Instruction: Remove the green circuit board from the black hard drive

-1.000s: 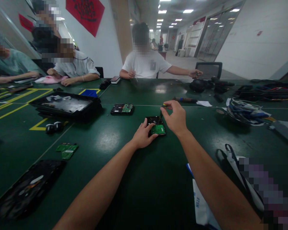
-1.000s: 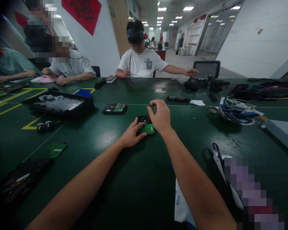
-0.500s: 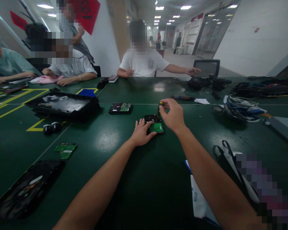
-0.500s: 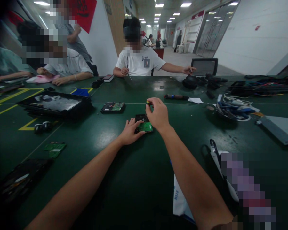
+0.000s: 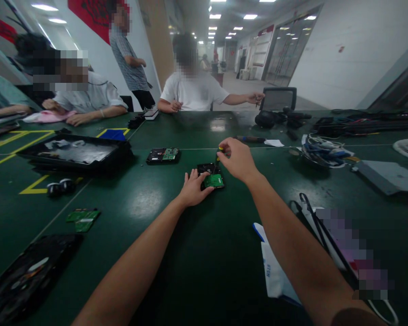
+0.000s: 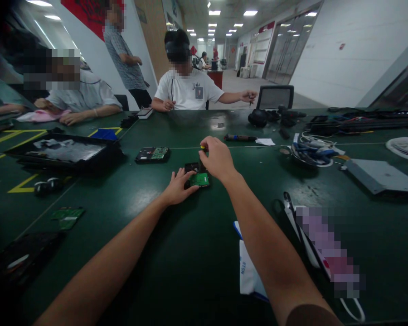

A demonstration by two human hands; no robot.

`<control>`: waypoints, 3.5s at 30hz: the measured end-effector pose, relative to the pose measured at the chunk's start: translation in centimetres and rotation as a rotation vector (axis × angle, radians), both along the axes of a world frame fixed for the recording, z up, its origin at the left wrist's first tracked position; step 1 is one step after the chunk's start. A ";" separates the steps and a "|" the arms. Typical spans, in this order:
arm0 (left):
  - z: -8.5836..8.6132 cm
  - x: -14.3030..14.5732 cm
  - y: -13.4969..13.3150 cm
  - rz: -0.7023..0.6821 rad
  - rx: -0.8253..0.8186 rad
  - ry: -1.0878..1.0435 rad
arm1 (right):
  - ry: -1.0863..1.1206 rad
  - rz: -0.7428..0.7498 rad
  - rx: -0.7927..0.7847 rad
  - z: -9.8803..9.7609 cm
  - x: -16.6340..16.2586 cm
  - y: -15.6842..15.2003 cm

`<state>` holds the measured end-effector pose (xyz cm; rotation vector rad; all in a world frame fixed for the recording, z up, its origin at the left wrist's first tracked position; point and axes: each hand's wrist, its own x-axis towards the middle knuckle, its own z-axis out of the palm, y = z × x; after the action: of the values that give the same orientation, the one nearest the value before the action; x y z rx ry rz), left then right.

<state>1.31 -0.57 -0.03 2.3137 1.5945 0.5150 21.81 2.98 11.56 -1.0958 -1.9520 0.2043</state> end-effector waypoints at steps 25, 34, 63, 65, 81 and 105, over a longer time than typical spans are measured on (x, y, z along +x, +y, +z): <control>0.2 2.2 -2.2 -0.050 -0.014 -0.021 | -0.048 -0.069 0.004 0.7 1.7 -2.0; 0.2 2.7 -2.8 -0.054 -0.015 -0.009 | 0.100 -0.069 0.001 -1.3 2.1 -3.5; 0.1 3.5 -3.5 -0.091 0.000 0.005 | 0.247 -0.052 0.218 -7.3 3.5 -6.4; 0.1 3.5 -3.5 -0.088 0.003 0.006 | 0.251 -0.061 0.218 -7.5 3.6 -6.4; 0.0 3.5 -3.6 -0.080 0.020 -0.013 | 0.274 -0.053 0.222 -8.8 3.5 -6.5; 0.1 3.4 -3.6 -0.099 0.025 -0.024 | 0.208 -0.105 0.263 -8.5 3.5 -6.8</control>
<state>4.75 -4.13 0.10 2.3815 1.4622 0.5406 25.30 -3.85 3.02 -0.9601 -1.6772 0.0028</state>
